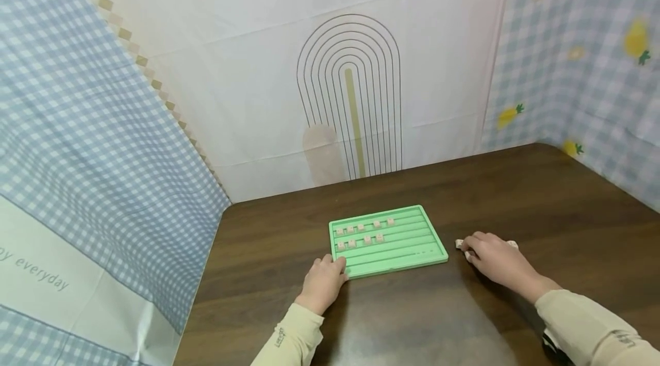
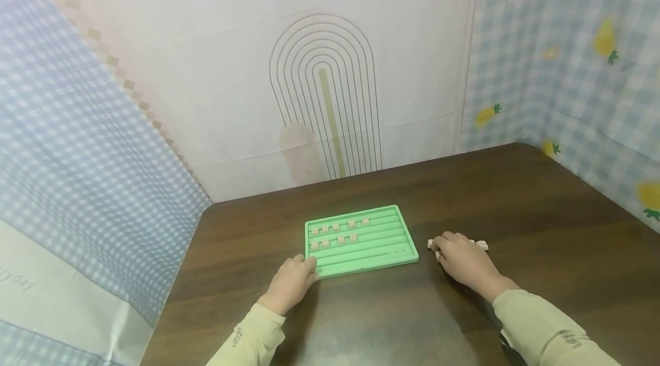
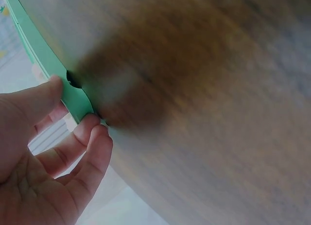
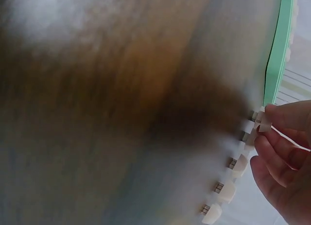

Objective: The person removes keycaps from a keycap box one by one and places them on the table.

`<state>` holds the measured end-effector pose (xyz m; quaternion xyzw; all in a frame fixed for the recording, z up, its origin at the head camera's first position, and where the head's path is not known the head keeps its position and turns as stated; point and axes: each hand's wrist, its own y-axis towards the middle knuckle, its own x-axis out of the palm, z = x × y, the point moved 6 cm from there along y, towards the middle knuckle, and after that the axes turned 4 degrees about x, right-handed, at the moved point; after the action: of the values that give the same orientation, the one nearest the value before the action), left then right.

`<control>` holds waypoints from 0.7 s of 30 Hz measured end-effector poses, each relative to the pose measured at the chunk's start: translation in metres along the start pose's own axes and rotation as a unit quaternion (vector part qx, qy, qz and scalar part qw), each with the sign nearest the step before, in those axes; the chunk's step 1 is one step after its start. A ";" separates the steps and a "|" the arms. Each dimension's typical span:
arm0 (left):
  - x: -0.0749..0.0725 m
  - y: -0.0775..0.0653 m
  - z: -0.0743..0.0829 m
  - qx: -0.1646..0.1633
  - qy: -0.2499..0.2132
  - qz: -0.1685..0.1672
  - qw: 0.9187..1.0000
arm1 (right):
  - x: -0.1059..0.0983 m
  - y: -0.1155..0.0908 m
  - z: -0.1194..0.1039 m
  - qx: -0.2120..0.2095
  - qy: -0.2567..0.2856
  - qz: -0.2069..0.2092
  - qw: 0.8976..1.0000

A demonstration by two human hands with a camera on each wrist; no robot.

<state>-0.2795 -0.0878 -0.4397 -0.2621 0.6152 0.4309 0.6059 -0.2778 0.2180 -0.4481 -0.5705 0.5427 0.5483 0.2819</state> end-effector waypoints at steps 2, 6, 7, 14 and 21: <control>-0.001 -0.002 0.000 0.000 -0.005 -0.002 1.000 | 0.002 -0.001 -0.002 -0.006 0.000 0.000 1.000; -0.002 -0.002 -0.001 -0.001 -0.008 -0.007 1.000 | 0.004 -0.001 -0.004 -0.002 0.010 -0.003 1.000; -0.001 -0.002 -0.001 0.000 -0.008 -0.008 1.000 | 0.004 -0.002 -0.003 0.001 0.014 -0.006 1.000; 0.001 -0.001 0.002 0.009 -0.002 -0.004 1.000 | -0.002 -0.002 0.000 0.023 0.024 -0.019 0.999; -0.002 -0.005 -0.002 0.005 -0.004 0.008 1.000 | -0.001 0.033 -0.035 0.004 0.054 -0.012 0.998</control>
<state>-0.2760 -0.0919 -0.4392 -0.2526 0.6172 0.4332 0.6063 -0.2969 0.1781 -0.4295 -0.6044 0.5523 0.5111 0.2615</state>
